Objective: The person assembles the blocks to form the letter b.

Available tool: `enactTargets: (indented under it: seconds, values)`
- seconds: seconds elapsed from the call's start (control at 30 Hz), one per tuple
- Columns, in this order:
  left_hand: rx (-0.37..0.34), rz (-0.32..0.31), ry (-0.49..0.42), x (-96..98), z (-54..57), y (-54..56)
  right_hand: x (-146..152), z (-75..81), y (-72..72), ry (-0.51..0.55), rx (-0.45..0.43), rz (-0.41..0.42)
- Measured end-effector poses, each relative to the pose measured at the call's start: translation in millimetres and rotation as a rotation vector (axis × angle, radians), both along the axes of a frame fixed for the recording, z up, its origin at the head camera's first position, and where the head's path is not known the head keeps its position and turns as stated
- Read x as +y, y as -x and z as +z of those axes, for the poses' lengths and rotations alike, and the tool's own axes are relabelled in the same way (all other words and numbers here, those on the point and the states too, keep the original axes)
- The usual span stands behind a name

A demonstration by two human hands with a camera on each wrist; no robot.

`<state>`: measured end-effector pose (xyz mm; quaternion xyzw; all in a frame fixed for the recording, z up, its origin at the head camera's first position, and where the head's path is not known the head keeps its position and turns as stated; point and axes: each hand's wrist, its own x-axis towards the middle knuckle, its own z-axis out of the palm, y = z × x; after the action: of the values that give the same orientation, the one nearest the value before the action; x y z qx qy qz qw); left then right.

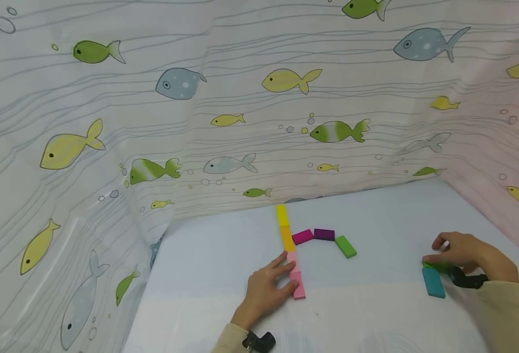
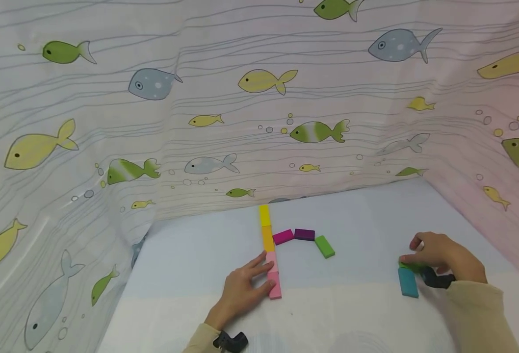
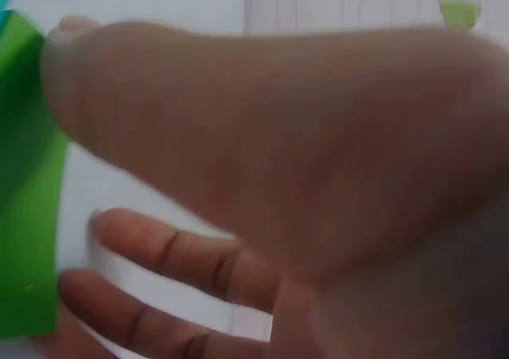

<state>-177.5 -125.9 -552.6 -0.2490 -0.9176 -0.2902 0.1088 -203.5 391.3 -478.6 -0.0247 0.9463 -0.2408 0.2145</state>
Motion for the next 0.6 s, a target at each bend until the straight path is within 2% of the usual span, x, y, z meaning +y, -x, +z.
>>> enactTargets:
  seconds: [0.23,0.33,0.6]
  values:
    - [0.000,0.004,0.002,3.0,0.8,-1.8,6,-4.6,-7.4,0.008,0.067,0.069]
    - [0.009,-0.001,0.009,3.4,0.0,-1.5,3,-4.6,-4.6,-0.012,0.100,0.092]
    - [0.022,-0.002,0.004,3.8,1.0,-0.1,-22,-6.6,3.5,0.042,0.165,0.134]
